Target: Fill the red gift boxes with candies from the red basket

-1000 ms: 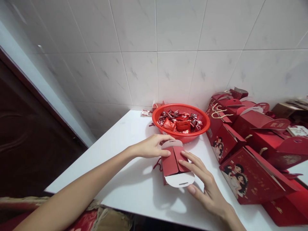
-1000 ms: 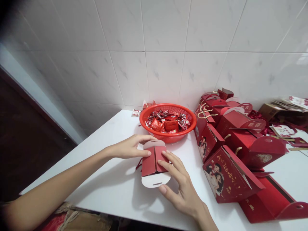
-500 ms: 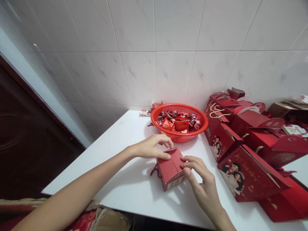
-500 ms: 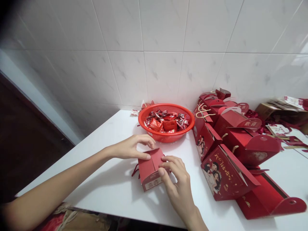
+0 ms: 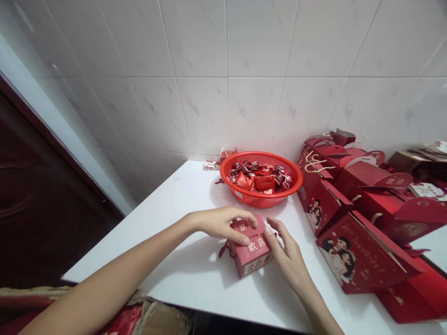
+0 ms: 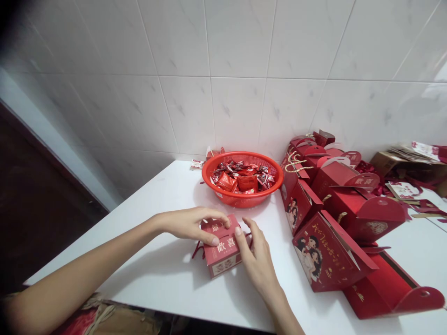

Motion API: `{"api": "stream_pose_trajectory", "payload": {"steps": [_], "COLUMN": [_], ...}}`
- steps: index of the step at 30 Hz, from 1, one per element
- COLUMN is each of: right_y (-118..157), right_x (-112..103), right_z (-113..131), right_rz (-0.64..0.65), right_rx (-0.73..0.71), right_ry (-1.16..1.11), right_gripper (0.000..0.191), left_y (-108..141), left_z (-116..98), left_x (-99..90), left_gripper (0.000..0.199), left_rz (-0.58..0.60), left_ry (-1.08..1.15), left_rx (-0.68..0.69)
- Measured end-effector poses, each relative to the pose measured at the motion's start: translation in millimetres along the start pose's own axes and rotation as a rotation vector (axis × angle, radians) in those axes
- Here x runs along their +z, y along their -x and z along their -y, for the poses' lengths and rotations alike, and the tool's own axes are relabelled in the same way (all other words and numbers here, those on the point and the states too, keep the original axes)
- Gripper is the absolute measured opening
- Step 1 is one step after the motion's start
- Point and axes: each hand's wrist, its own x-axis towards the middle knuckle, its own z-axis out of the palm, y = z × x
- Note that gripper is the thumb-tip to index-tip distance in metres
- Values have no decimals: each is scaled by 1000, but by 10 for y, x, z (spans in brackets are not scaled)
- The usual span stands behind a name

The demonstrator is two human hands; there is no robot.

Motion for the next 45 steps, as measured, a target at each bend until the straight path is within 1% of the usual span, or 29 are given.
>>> {"api": "stream_pose_trajectory", "payload": {"steps": [3,5,7,9,10,14,18,20,22,25,29,31,33,35,38,40,41,43,45], "right_y": [-32,-61,-90,-114,-121,-121,-105,-106,-116,-155,-241,-283,-319,-346,-375,-385,-387,-389,-389], "right_x": [-76,-126,-169,-203,-219,-305,-468,-558,-627,-661,-614,-582,-556,-541,-538,-537,-530,-499,-447], "right_z": [-26,-12,15,35,39,38,94,158,233,326,342,315,293,295,359,434,477,566,651], "right_rz": [71,141,219,246,243,217,223,177,102,67,101,122,149,154,67,7,4,47,107], "right_rx": [48,50,44,51,64,123,153,154,124,53,-10,-11,-10,-25,-73,-96,-102,-109,-118], "right_ry": [-45,-101,-158,-179,-175,-137,-145,-194,-229,-138,205,317,342,333,270,199,153,47,-53], "right_gripper": [58,58,63,66,65,50,47,49,53,49,39,35,36,33,20,24,28,35,39], "left_y": [13,7,-9,-29,-39,-49,-15,2,8,-4,-25,-27,-26,-23,-24,-32,-37,-48,-51], "left_z": [5,11,28,57,74,121,104,77,51,37,54,51,38,23,15,12,6,-22,-74], "left_x": [4,9,17,24,27,20,2,-1,1,8,20,28,37,45,56,66,73,91,110], "left_gripper": [43,42,41,41,41,44,46,48,48,46,52,52,48,47,47,41,38,36,37], "left_rz": [13,36,47,41,30,-6,25,39,34,26,25,5,-16,-38,-72,-130,-172,-263,-342], "left_ry": [30,61,97,128,136,132,100,54,14,20,147,186,183,150,102,58,29,-22,14], "left_rx": [-18,-4,17,34,40,43,2,-31,-49,-23,-75,-82,-66,-82,-113,-62,-28,41,129]}}
